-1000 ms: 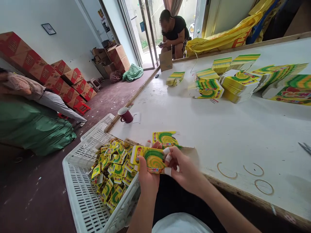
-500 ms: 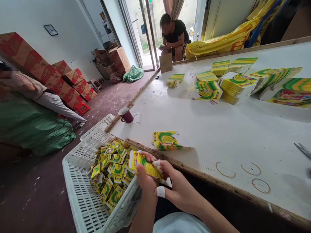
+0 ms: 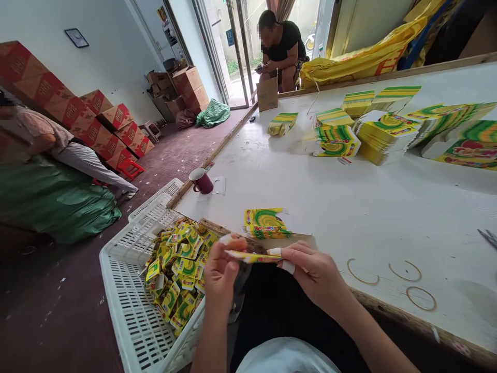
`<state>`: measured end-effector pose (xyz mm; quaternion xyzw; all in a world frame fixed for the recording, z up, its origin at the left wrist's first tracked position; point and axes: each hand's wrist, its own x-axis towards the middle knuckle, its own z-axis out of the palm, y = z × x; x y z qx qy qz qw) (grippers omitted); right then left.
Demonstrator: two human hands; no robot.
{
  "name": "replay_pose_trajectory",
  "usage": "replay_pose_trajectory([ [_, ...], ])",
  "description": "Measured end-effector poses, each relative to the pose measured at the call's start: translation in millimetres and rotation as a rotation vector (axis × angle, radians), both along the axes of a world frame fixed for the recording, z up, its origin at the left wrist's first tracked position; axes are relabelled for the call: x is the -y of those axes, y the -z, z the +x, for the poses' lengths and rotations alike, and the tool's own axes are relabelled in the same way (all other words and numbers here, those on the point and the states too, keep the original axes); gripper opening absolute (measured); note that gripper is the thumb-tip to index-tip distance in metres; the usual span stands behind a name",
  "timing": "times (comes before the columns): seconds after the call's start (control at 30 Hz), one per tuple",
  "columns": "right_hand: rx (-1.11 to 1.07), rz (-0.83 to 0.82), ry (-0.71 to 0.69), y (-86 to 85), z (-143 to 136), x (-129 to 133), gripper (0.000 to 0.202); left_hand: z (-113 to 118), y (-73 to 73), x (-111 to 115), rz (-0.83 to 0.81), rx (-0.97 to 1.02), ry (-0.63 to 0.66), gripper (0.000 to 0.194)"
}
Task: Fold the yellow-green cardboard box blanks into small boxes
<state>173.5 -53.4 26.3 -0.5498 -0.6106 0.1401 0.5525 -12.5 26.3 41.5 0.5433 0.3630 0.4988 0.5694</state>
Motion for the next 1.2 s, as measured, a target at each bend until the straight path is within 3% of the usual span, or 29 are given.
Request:
replay_pose_trajectory([
  [0.07,0.21,0.08,0.056,-6.0,4,1,0.03,-13,-15.8,-2,0.129,-0.099,0.092,0.075],
  [0.17,0.369,0.154,0.011,-14.1,-4,4,0.023,-16,-32.5,5,0.214,-0.467,0.239,0.093],
  [0.27,0.329,0.192,-0.018,-15.2,-19,7,0.026,-1,-34.3,14,0.176,-0.758,0.385,0.078],
  [0.33,0.164,0.16,0.102,-11.1,-24,9,0.044,10,-30.6,19,0.164,-0.833,0.385,0.057],
  [0.4,-0.134,0.065,0.176,-5.4,-26,10,0.07,17,-26.7,23,0.192,-0.874,0.311,0.052],
  [0.57,-0.984,-0.376,-0.186,1.5,-30,5,0.069,23,-19.3,31,0.225,-0.86,0.269,0.07],
  [0.67,-1.137,-0.494,-0.238,1.3,-34,4,0.069,24,-11.9,36,0.264,-0.806,0.312,0.076],
  [0.77,-1.104,-0.489,-0.242,2.2,-34,5,0.06,25,-2.9,39,0.321,-0.755,0.356,0.079],
  [0.93,-0.922,-0.443,-0.264,2.3,-27,1,0.063,27,1.6,35,0.393,-0.744,0.322,0.062],
  [1.1,-0.438,-0.27,-0.21,3.3,-33,7,0.057,25,-1.4,27,0.385,-0.817,0.332,0.053],
  [1.2,-0.156,-0.179,-0.169,10.3,-39,11,0.058,26,3.8,26,0.408,-0.76,0.285,0.053],
])
